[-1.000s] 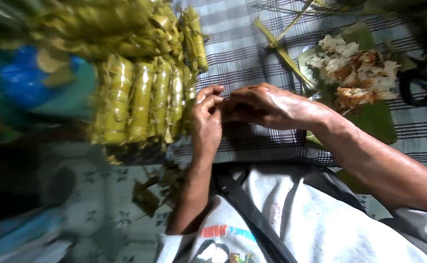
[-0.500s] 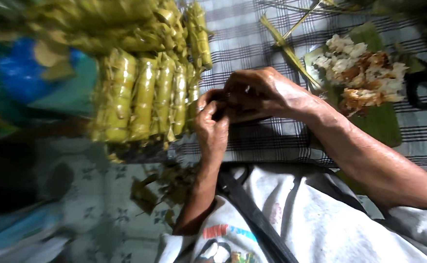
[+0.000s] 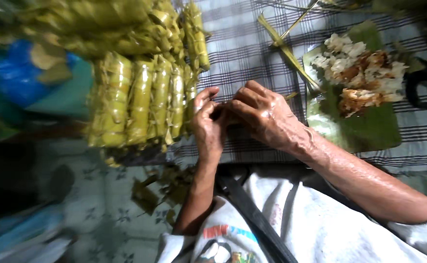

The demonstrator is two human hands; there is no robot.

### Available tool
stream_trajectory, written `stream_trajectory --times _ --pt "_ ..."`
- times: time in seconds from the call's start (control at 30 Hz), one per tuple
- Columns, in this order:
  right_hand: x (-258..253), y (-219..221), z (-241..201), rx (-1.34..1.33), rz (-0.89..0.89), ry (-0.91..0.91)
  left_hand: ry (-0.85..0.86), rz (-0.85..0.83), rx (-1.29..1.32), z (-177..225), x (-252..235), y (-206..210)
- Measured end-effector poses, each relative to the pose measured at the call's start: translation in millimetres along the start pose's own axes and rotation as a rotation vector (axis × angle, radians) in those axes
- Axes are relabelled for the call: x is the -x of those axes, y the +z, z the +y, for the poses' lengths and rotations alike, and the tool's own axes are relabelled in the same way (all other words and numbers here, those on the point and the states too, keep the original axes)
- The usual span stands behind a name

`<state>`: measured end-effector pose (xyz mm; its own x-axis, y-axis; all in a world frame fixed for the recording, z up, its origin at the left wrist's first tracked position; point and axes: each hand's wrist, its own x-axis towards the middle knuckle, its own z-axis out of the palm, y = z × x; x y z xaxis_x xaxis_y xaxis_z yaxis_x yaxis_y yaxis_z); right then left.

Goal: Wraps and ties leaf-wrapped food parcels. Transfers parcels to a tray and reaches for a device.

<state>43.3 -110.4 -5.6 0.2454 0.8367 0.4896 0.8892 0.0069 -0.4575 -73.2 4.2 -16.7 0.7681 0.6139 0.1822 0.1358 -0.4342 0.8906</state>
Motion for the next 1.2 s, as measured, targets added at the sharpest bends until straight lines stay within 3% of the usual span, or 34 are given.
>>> stream_trajectory --times 0.17,0.43,0.6,0.8,0.93,1.1,1.2 --pt "-2 1 2 0.072 -0.04 -0.008 0.065 -0.033 -0.01 1 -5 -2" --pt "-1 1 10 -0.057 -0.007 -0.018 0.073 -0.098 0.012 -2 -10 -6" --pt "-2 3 6 -0.01 -0.01 -0.005 0.043 -0.054 0.014 -1 -7 -2" --pt "-5 3 10 0.001 -0.044 0.009 0.132 0.071 -0.048 -1 -2 5" --pt "-5 -1 16 -0.103 -0.089 0.067 0.174 0.122 -0.051 -3 -2 10" --pt "-4 -11 24 -0.332 -0.099 0.167 0.118 0.047 0.036 -5 -4 6" --pt "-4 -13 23 -0.316 -0.076 0.23 0.077 0.023 0.091 -3 -6 6"
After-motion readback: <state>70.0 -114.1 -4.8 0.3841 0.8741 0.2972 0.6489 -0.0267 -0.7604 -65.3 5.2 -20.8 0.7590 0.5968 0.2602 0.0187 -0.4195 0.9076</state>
